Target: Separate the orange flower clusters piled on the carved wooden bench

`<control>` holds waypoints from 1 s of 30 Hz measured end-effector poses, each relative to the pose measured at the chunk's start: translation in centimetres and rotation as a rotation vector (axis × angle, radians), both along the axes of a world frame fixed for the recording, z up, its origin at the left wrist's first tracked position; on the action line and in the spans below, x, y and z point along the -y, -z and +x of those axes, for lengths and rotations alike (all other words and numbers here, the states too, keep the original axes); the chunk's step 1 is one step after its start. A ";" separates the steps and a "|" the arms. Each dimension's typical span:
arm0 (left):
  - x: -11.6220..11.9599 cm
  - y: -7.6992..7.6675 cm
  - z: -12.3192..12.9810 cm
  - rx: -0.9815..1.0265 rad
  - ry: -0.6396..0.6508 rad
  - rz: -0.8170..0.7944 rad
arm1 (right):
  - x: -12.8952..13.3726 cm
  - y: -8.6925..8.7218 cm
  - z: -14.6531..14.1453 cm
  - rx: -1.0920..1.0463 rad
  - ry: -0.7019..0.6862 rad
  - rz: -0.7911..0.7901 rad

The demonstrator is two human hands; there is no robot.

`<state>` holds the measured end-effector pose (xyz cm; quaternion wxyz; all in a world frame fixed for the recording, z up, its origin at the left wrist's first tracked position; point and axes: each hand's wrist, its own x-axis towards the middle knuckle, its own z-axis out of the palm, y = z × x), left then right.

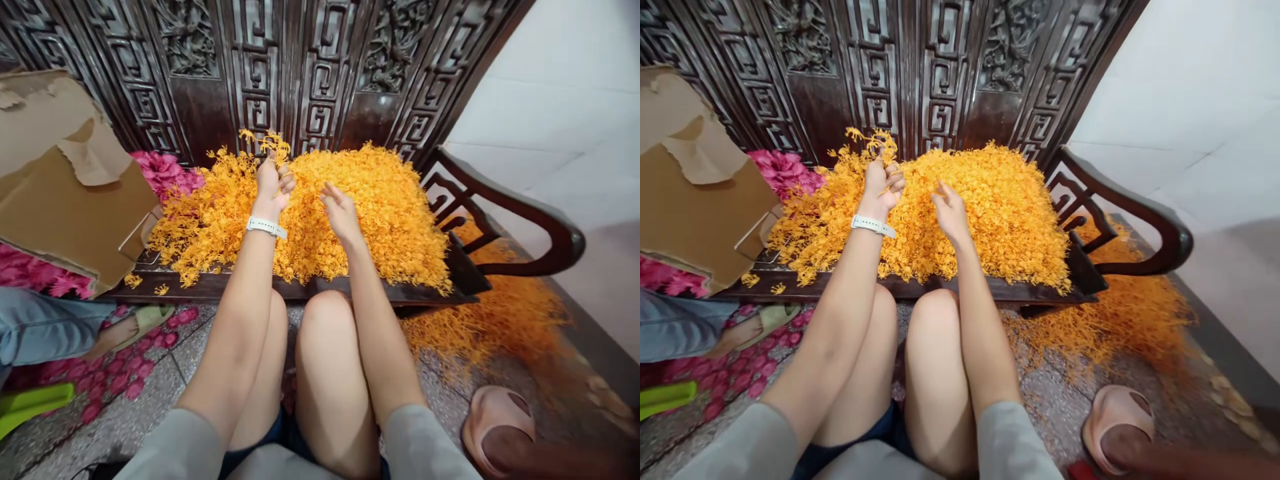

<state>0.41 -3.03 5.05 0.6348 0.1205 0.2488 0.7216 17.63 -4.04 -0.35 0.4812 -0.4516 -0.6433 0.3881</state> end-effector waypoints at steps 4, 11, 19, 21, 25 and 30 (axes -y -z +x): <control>0.9 0.2 0.9 -0.146 0.078 0.008 | 2.0 -1.3 -0.2 -0.380 -0.267 -0.228; 1.3 1.0 0.9 -0.438 0.359 -0.022 | 3.2 -1.8 0.3 -0.401 -0.248 -0.379; 0.8 1.5 1.7 -0.491 0.202 -0.010 | 2.6 -0.8 0.1 -0.390 -0.184 -0.139; 0.3 2.0 2.0 -0.462 0.116 -0.034 | 2.5 -1.1 -0.3 -0.445 -0.034 -0.024; -0.6 2.5 3.0 -0.298 0.019 -0.136 | 3.4 -1.9 -1.4 -0.383 0.096 0.180; -1.4 1.8 4.8 -0.291 -0.132 -0.177 | 5.5 -2.7 -2.6 -0.304 0.160 0.284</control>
